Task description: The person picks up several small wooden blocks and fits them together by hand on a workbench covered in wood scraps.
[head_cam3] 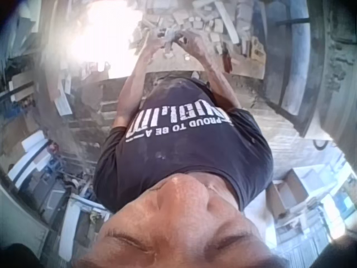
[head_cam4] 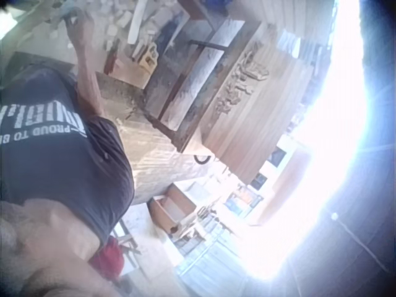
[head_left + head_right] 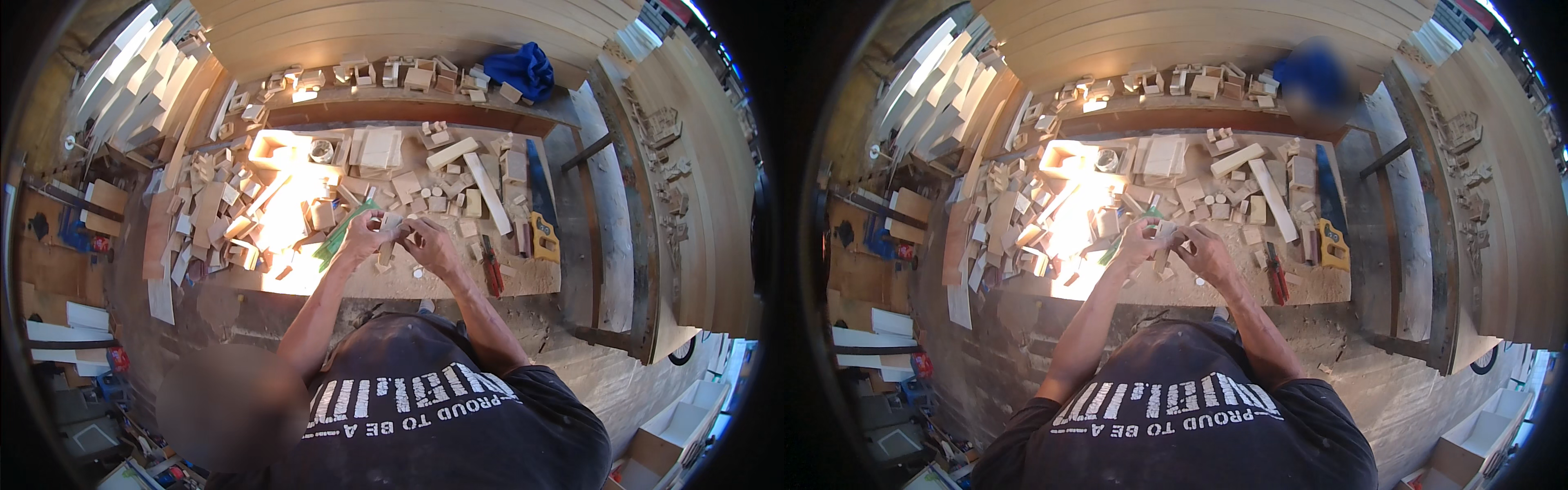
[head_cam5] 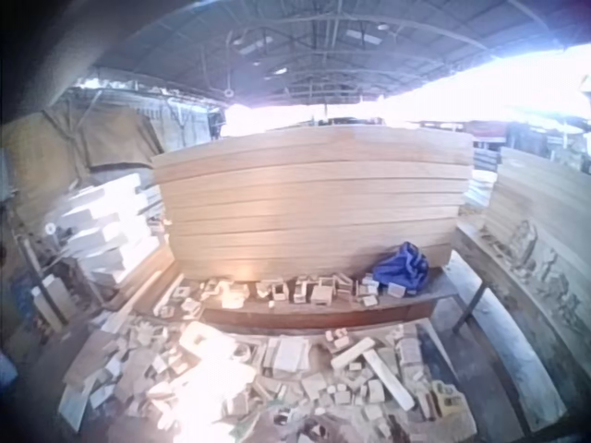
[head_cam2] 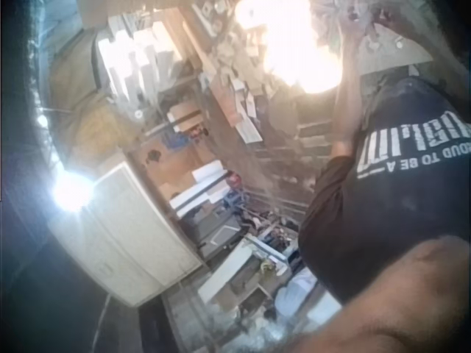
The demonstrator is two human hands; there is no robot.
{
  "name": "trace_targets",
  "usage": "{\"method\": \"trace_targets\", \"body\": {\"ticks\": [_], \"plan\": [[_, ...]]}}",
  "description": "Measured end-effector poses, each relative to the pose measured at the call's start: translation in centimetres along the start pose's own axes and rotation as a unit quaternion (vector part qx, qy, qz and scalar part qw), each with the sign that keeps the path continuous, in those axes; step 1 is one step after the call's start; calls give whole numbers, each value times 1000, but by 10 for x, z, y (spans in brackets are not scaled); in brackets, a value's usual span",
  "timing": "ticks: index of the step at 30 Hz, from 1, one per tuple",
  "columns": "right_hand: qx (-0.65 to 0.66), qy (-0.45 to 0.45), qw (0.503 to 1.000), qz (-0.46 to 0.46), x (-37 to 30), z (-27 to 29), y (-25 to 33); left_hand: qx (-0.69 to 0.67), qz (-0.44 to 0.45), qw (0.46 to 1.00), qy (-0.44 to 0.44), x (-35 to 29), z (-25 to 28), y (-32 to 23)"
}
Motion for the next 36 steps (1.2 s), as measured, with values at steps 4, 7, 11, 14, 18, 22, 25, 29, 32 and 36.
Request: {"method": "trace_targets", "body": {"ticks": [4,7,11,14,18,22,25,29,32,36], "plan": [[9,13,1000,-13,-2,-4,1,-54,53,997,20,-1,5,11],[87,18,993,-76,-5,-3,-3,-85,77,993,5,-5,5,10],[236,20,952,-194,-17,3,-22,-49,131,990,11,-3,11,15],[265,-6,936,-229,-30,6,-33,-25,123,992,1,2,14,21],[220,0,946,-238,-61,4,-59,76,46,996,6,22,18,37],[199,-13,943,-267,-96,5,-69,255,-48,966,-11,33,10,45],[190,-53,940,-277,-124,13,-75,362,-78,928,-31,22,-8,29],[170,-104,929,-311,-161,25,-70,497,-92,863,7,29,-30,35],[159,-140,918,-336,-194,32,-65,557,-178,811,14,35,-42,49],[182,-180,896,-364,-222,39,-47,605,-193,771,42,37,-53,61]]}}
Point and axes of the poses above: each hand's wrist, its own x-axis towards the middle knuckle, its own z-axis out of the back of the hand, y = z × x, the point moved 4 cm from there along x, towards the middle knuckle, and after that the axes turned 4 degrees about z, right-handed, at the moved point
